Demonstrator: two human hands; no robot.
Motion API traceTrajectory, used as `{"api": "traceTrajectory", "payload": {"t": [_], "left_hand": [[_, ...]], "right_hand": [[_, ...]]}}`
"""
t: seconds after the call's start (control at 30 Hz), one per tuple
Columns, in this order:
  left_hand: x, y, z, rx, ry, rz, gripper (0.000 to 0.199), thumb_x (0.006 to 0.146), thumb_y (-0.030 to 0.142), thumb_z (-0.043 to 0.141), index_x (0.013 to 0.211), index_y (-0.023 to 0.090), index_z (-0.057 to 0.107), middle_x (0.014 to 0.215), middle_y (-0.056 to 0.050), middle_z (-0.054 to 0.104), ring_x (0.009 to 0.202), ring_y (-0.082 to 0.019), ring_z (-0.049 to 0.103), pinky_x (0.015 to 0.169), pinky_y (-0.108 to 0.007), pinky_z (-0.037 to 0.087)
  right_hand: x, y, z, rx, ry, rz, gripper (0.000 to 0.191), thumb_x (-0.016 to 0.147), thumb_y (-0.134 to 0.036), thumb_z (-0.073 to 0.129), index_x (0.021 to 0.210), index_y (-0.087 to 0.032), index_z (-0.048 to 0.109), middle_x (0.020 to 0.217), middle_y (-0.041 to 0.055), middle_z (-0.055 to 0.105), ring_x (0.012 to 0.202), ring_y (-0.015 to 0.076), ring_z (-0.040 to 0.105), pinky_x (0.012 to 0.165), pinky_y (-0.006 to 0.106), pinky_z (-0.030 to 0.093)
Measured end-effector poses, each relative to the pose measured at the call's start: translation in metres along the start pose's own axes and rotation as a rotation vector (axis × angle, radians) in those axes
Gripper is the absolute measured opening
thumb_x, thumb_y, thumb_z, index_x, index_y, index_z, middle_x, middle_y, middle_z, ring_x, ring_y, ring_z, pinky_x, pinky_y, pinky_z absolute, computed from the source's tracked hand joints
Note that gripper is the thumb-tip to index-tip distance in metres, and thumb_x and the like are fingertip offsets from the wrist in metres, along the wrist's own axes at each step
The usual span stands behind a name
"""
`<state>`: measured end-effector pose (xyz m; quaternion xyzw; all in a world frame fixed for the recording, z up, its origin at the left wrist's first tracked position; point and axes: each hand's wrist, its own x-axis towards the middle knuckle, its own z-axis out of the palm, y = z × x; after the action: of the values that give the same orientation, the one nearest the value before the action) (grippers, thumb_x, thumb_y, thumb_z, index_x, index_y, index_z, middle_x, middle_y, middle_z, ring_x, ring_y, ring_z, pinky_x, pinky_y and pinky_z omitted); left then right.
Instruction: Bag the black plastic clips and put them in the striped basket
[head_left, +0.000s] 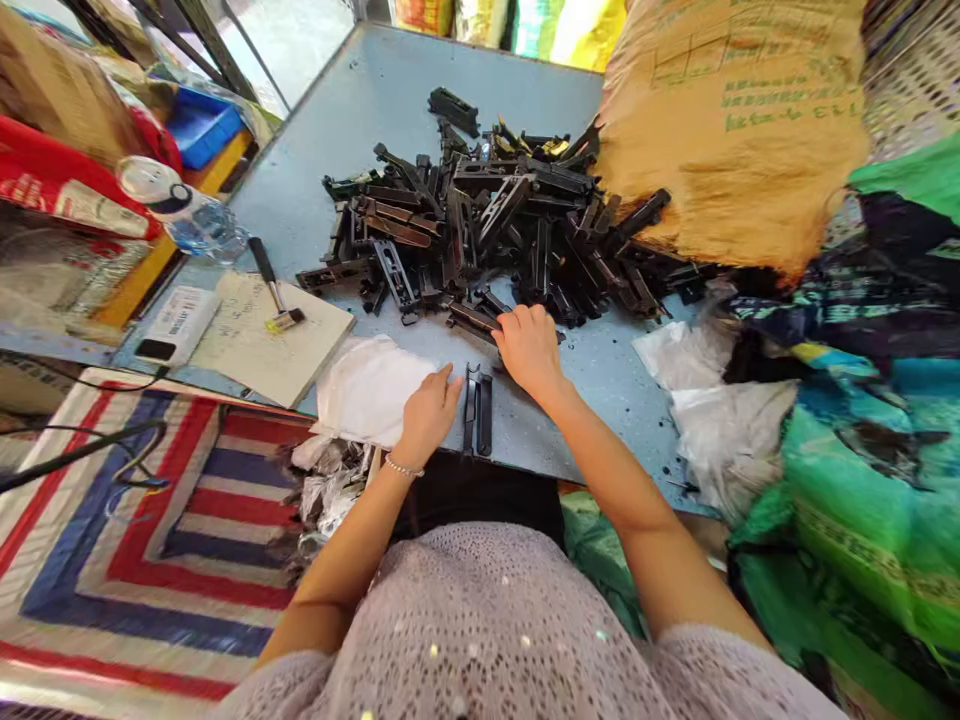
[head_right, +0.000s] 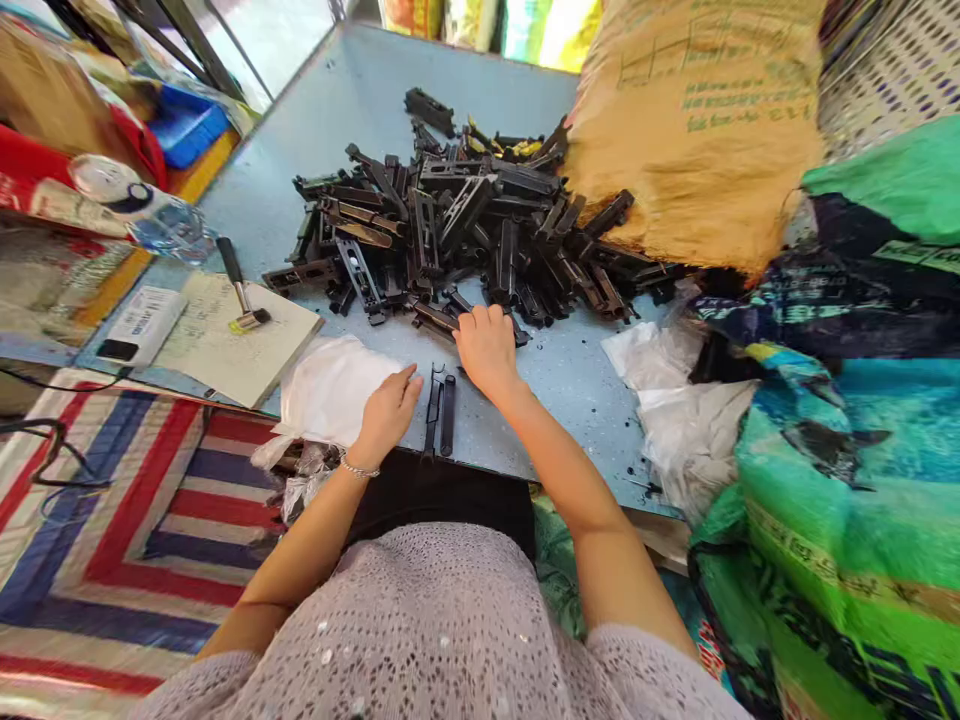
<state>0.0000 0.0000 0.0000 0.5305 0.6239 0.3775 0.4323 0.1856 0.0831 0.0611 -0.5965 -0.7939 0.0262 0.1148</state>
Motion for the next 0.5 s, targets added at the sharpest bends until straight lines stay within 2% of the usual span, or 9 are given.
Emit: {"api": "traceTrajectory", "payload": {"t": [0.1, 0.13, 0.2, 0.27, 0.3, 0.33, 0.4, 0.47, 0.5], "left_hand": [[0.014, 0.017, 0.005, -0.506, -0.068, 0.014, 0.07, 0.089, 0.064, 0.061, 0.145, 0.024, 0.048, 0.138, -0.014, 0.06, 0.12, -0.028, 0.064, 0.105, -0.049, 0.049], [0.016, 0.023, 0.006, -0.626, -0.085, 0.028, 0.07, 0.089, 0.064, 0.061, 0.146, 0.027, 0.046, 0.141, -0.012, 0.059, 0.119, -0.027, 0.065, 0.103, -0.047, 0.051], [0.016, 0.035, 0.004, -0.826, -0.119, 0.075, 0.065, 0.088, 0.062, 0.064, 0.141, 0.03, 0.047, 0.143, -0.01, 0.06, 0.12, -0.027, 0.066, 0.102, -0.046, 0.053], [0.011, 0.044, -0.002, -0.802, -0.121, 0.1, 0.06, 0.087, 0.059, 0.068, 0.136, 0.029, 0.05, 0.133, -0.009, 0.066, 0.113, -0.025, 0.069, 0.099, -0.044, 0.055], [0.007, 0.047, -0.005, -0.72, -0.104, 0.105, 0.059, 0.088, 0.056, 0.068, 0.136, 0.027, 0.05, 0.128, -0.009, 0.068, 0.11, -0.024, 0.07, 0.098, -0.043, 0.056], [0.002, 0.049, -0.007, -0.619, -0.084, 0.113, 0.059, 0.089, 0.054, 0.068, 0.138, 0.027, 0.049, 0.125, -0.009, 0.069, 0.109, -0.024, 0.07, 0.099, -0.043, 0.056], [-0.006, 0.052, -0.011, -0.428, -0.085, 0.156, 0.061, 0.093, 0.05, 0.065, 0.146, 0.026, 0.044, 0.136, -0.01, 0.065, 0.123, -0.025, 0.064, 0.111, -0.044, 0.049], [-0.014, 0.053, -0.01, -0.326, -0.153, 0.212, 0.061, 0.098, 0.048, 0.058, 0.152, 0.028, 0.04, 0.154, -0.009, 0.051, 0.143, -0.026, 0.048, 0.124, -0.045, 0.033], [-0.017, 0.053, -0.009, -0.311, -0.189, 0.229, 0.059, 0.1, 0.047, 0.055, 0.154, 0.029, 0.039, 0.161, -0.007, 0.044, 0.15, -0.025, 0.038, 0.128, -0.045, 0.027]], "right_hand": [[-0.037, -0.021, -0.003, 0.285, 0.039, -0.019, 0.025, 0.102, -0.03, 0.05, 0.113, -0.014, 0.066, 0.112, 0.0169, 0.064, 0.108, 0.0336, 0.053, 0.092, 0.049, 0.044], [-0.047, -0.027, -0.002, 0.409, 0.008, -0.02, 0.027, 0.103, -0.033, 0.048, 0.113, -0.016, 0.065, 0.11, 0.0151, 0.065, 0.106, 0.0313, 0.055, 0.09, 0.047, 0.045], [-0.065, -0.035, 0.0, 0.751, -0.151, -0.011, 0.032, 0.107, -0.039, 0.039, 0.11, -0.019, 0.063, 0.1, 0.0098, 0.067, 0.093, 0.0251, 0.06, 0.082, 0.041, 0.05], [-0.076, -0.037, 0.001, 0.986, -0.312, 0.001, 0.039, 0.108, -0.045, 0.031, 0.105, -0.02, 0.062, 0.091, 0.0058, 0.066, 0.082, 0.0209, 0.062, 0.073, 0.036, 0.051], [-0.078, -0.037, 0.0, 1.01, -0.318, 0.011, 0.042, 0.108, -0.048, 0.03, 0.102, -0.021, 0.061, 0.09, 0.0053, 0.066, 0.081, 0.0203, 0.063, 0.073, 0.035, 0.051], [-0.078, -0.036, -0.003, 0.973, -0.26, 0.021, 0.043, 0.108, -0.05, 0.03, 0.1, -0.021, 0.061, 0.092, 0.0059, 0.066, 0.084, 0.0206, 0.063, 0.076, 0.035, 0.051], [-0.072, -0.033, -0.011, 0.798, -0.037, 0.027, 0.044, 0.105, -0.056, 0.034, 0.099, -0.021, 0.061, 0.099, 0.0088, 0.065, 0.094, 0.0228, 0.061, 0.083, 0.037, 0.048], [-0.06, -0.029, -0.02, 0.644, 0.131, 0.032, 0.048, 0.104, -0.061, 0.034, 0.096, -0.02, 0.059, 0.097, 0.0103, 0.064, 0.094, 0.0241, 0.059, 0.083, 0.038, 0.046], [-0.053, -0.028, -0.023, 0.622, 0.144, 0.04, 0.05, 0.104, -0.062, 0.032, 0.092, -0.021, 0.058, 0.091, 0.0092, 0.063, 0.089, 0.0233, 0.059, 0.08, 0.037, 0.045]]}}
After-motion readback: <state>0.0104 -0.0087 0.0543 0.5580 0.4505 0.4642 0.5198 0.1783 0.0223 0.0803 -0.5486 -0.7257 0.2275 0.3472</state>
